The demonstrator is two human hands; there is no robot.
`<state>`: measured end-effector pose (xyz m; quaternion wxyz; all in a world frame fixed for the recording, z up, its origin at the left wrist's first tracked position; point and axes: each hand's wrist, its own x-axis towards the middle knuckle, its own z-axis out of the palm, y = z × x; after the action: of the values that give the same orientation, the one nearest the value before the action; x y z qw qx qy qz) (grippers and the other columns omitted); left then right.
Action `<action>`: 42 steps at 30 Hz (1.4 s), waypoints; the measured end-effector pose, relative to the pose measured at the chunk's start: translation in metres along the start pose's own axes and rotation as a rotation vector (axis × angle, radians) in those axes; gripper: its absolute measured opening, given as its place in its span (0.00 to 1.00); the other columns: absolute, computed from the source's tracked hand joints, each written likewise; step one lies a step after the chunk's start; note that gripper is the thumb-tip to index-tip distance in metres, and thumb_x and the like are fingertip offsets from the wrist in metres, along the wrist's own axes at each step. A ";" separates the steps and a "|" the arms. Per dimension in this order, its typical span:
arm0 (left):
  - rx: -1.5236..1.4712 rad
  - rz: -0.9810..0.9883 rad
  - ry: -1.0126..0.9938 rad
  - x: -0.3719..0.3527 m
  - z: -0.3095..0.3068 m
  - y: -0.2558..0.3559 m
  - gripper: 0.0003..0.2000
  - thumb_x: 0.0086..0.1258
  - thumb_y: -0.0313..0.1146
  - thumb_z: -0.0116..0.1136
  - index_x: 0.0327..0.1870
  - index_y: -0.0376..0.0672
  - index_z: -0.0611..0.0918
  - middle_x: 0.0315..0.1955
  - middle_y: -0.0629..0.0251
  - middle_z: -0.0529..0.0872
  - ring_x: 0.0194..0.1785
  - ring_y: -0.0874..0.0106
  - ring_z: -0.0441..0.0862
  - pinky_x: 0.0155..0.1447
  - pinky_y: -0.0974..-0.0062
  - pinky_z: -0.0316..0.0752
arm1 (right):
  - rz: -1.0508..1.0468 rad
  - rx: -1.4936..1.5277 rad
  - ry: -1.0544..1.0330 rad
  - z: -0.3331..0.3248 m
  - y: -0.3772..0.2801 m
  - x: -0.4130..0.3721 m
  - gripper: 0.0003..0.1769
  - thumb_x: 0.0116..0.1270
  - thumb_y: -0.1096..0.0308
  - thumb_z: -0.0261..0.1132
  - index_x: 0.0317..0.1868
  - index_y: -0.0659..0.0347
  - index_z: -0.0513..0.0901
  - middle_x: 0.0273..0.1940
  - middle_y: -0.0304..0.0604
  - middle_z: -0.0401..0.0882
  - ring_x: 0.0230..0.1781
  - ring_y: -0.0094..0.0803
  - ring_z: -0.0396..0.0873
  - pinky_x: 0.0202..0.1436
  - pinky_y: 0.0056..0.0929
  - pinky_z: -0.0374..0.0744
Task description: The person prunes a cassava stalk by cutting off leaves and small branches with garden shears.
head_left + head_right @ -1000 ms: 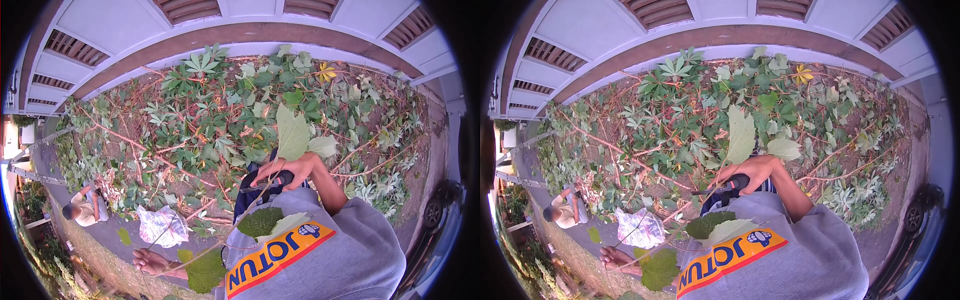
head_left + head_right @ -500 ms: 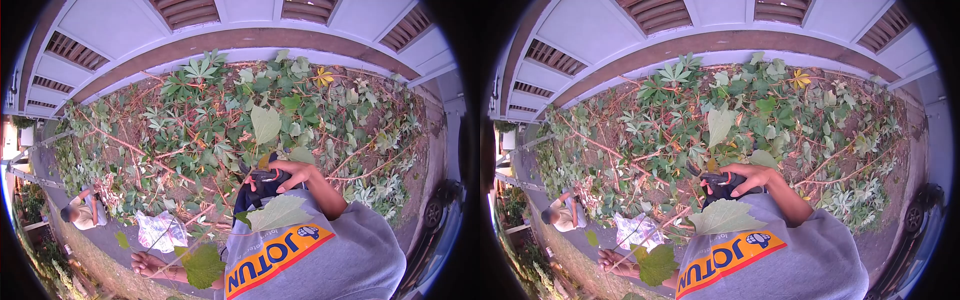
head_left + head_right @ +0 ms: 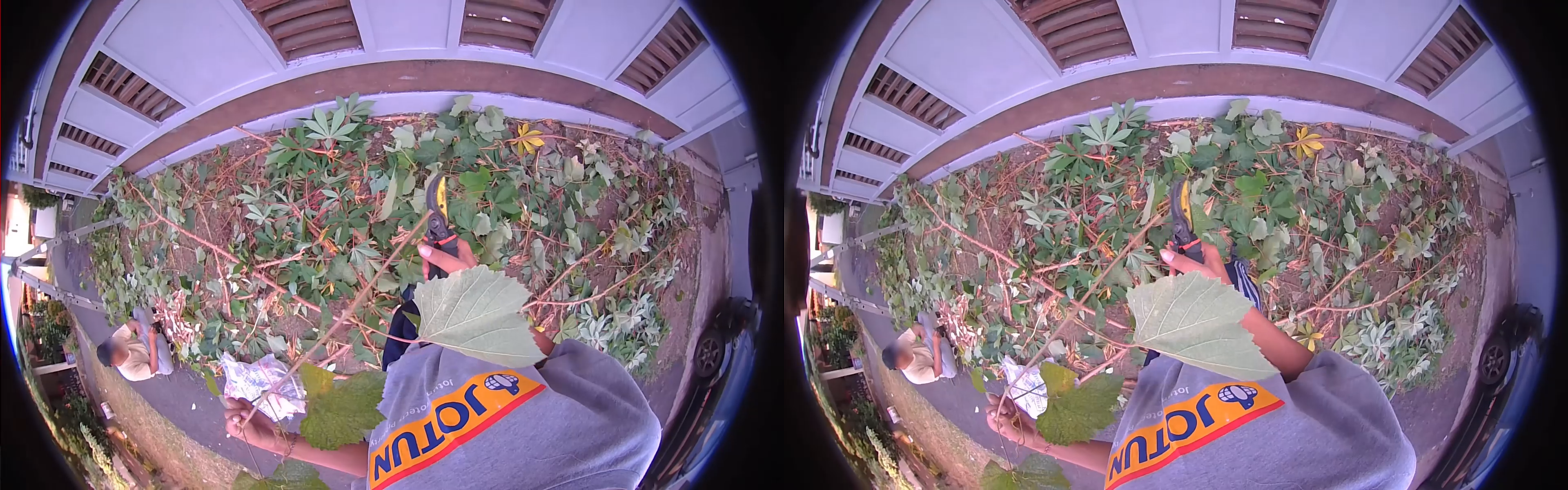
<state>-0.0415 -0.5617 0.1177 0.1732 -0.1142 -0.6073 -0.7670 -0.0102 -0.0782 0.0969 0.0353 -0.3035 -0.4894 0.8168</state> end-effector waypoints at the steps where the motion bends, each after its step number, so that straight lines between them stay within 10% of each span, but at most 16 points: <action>1: 0.026 0.004 -0.019 0.000 0.001 -0.003 0.02 0.70 0.28 0.61 0.40 0.45 0.82 0.27 0.71 0.73 0.46 0.72 0.75 0.67 0.69 0.70 | -0.073 -0.003 0.002 -0.010 0.010 0.010 0.14 0.63 0.60 0.71 0.41 0.59 0.79 0.29 0.36 0.81 0.28 0.21 0.78 0.31 0.23 0.73; 6: 0.082 0.040 -0.010 0.006 0.051 -0.009 0.06 0.71 0.29 0.60 0.42 0.36 0.81 0.28 0.67 0.73 0.39 0.73 0.70 0.51 0.75 0.69 | -0.261 -0.062 -0.030 -0.044 0.003 0.019 0.14 0.59 0.68 0.69 0.42 0.64 0.78 0.35 0.40 0.81 0.36 0.26 0.78 0.41 0.27 0.75; 8: 0.058 -0.025 0.037 0.008 0.052 -0.024 0.05 0.70 0.27 0.60 0.41 0.35 0.80 0.30 0.65 0.74 0.37 0.74 0.70 0.44 0.82 0.67 | -0.207 -0.942 -0.066 -0.064 0.007 0.023 0.18 0.54 0.71 0.69 0.45 0.68 0.77 0.38 0.43 0.81 0.39 0.31 0.79 0.46 0.30 0.76; 14: 0.185 -0.167 -0.034 0.020 0.119 -0.036 0.06 0.60 0.19 0.68 0.38 0.32 0.85 0.30 0.62 0.81 0.34 0.74 0.75 0.39 0.80 0.75 | -0.245 -0.697 -0.401 -0.025 0.008 -0.005 0.28 0.55 0.69 0.71 0.58 0.65 0.78 0.45 0.41 0.81 0.47 0.28 0.78 0.56 0.30 0.74; 26: 0.189 -0.153 -0.183 0.020 0.150 -0.042 0.09 0.56 0.17 0.68 0.38 0.31 0.86 0.29 0.61 0.83 0.34 0.73 0.77 0.37 0.80 0.71 | -0.323 -0.737 -0.328 0.007 -0.028 0.007 0.25 0.52 0.61 0.72 0.48 0.65 0.79 0.32 0.48 0.80 0.33 0.39 0.78 0.42 0.36 0.75; 31: 0.317 -0.300 -0.257 0.016 0.176 -0.039 0.08 0.53 0.15 0.68 0.36 0.31 0.87 0.29 0.64 0.84 0.31 0.79 0.75 0.34 0.84 0.66 | -0.423 -0.688 -0.401 0.012 -0.016 0.009 0.28 0.57 0.61 0.73 0.53 0.71 0.77 0.40 0.48 0.81 0.40 0.27 0.75 0.46 0.30 0.73; 36: 0.356 -0.378 -0.301 0.018 0.186 -0.041 0.09 0.54 0.14 0.67 0.36 0.31 0.88 0.29 0.66 0.84 0.30 0.82 0.74 0.33 0.86 0.64 | -0.174 -0.684 -0.060 0.025 -0.017 -0.003 0.24 0.59 0.62 0.73 0.49 0.71 0.79 0.33 0.40 0.82 0.32 0.20 0.74 0.36 0.26 0.73; 42: 0.292 -0.387 -0.199 0.018 0.198 -0.053 0.07 0.61 0.17 0.66 0.40 0.31 0.87 0.32 0.66 0.85 0.33 0.82 0.77 0.37 0.86 0.68 | -0.376 -0.433 0.108 0.001 -0.001 0.016 0.17 0.59 0.63 0.72 0.41 0.64 0.79 0.29 0.34 0.82 0.29 0.23 0.79 0.35 0.26 0.75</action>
<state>-0.0869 -0.3606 0.1240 -0.0228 -0.0447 -0.7362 -0.6749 -0.0238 -0.0730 0.0903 0.1466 -0.2508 -0.6974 0.6551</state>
